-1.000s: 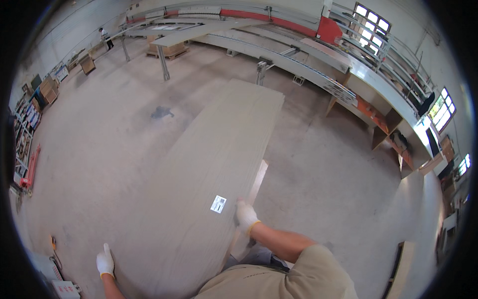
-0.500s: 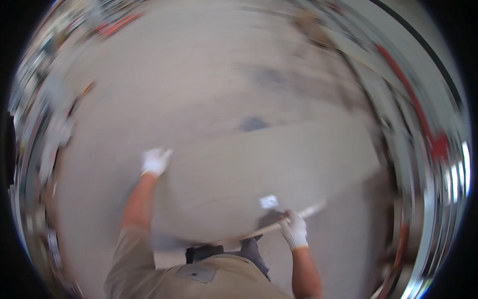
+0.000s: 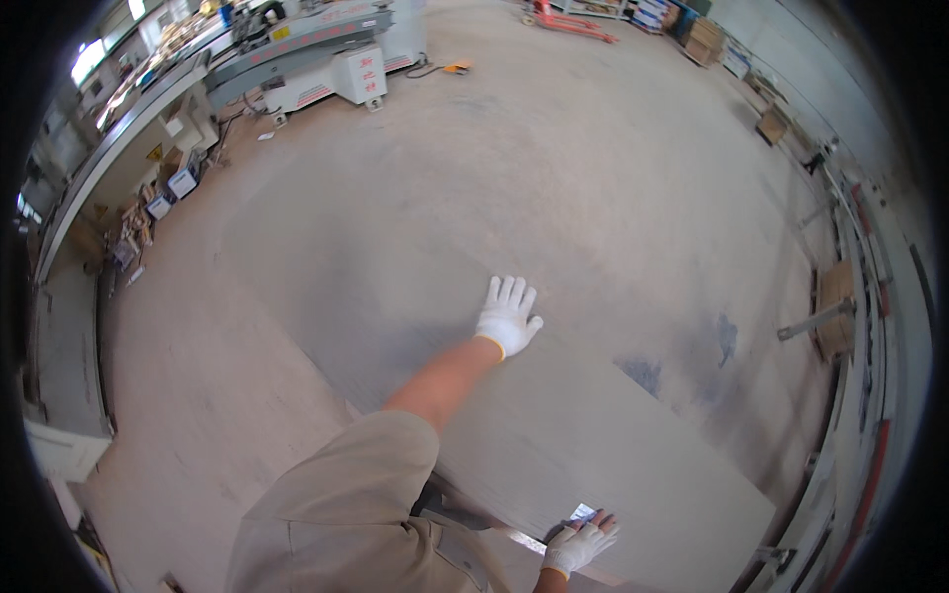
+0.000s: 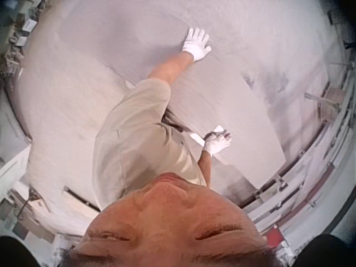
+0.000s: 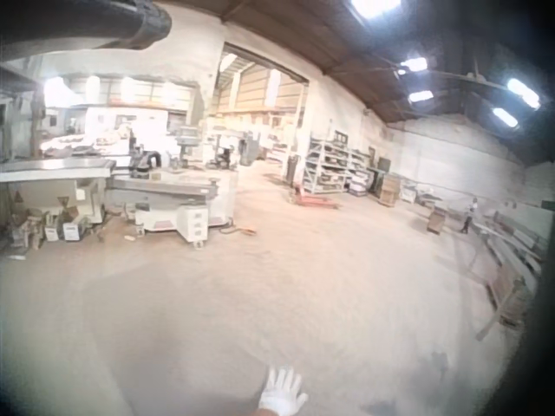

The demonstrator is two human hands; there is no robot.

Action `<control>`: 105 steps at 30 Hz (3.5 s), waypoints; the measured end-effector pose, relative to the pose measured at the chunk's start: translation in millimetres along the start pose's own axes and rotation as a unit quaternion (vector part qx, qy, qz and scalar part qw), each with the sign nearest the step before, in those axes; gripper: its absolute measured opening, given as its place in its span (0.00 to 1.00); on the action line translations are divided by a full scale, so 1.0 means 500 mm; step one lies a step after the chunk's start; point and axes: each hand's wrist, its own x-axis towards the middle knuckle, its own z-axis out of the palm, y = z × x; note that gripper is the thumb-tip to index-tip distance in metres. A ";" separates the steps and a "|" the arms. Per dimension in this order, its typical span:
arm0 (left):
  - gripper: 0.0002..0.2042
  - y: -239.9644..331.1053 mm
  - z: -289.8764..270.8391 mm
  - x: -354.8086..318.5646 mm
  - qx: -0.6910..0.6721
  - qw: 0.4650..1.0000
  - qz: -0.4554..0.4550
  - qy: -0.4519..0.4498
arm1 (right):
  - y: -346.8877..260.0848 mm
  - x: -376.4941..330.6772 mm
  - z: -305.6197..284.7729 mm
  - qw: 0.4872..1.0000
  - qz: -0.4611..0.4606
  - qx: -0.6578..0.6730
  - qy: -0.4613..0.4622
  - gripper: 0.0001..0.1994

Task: The person picks up large flat boards from the floor and stacks them one by one onto a growing pile. The person wears white gloves and handles each board with both hands, placing it carefully on top of the previous one.

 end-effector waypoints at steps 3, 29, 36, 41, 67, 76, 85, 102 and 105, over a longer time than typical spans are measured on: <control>0.34 -0.002 0.003 -0.063 0.001 1.000 0.011 -0.013 | 0.002 -0.003 -0.005 0.999 -0.029 -0.021 -0.001 0.30; 0.33 0.096 0.013 -0.697 -0.082 0.993 0.089 0.015 | 0.210 0.063 0.062 0.927 -0.374 -0.023 0.022 0.27; 0.26 0.125 0.022 -0.698 -0.077 0.988 0.121 0.059 | 0.207 -0.019 -0.025 0.955 -0.296 0.031 -0.004 0.22; 0.32 0.063 0.013 -0.697 -0.052 0.992 0.116 -0.008 | 0.136 -0.062 -0.072 0.953 -0.297 0.050 0.016 0.20; 0.17 0.466 -0.074 -0.529 -0.204 0.822 0.499 -0.183 | 0.815 -0.129 -0.253 0.294 0.296 0.820 0.392 0.37; 0.20 0.894 -0.082 -0.603 -0.187 0.749 0.537 -0.341 | 1.117 -0.004 -0.341 0.324 0.293 0.806 0.399 0.24; 0.25 1.106 -0.115 -0.614 -0.259 0.698 0.527 -0.410 | 1.122 0.120 -0.345 0.287 0.318 0.806 0.409 0.14; 0.20 0.862 -0.138 -0.409 -0.677 0.566 0.075 -0.465 | 0.363 -0.054 -0.225 0.416 0.209 0.882 0.075 0.22; 0.21 0.703 -0.187 -0.376 -0.681 0.608 0.075 -0.401 | 0.470 -0.077 -0.104 0.354 0.206 0.905 0.116 0.20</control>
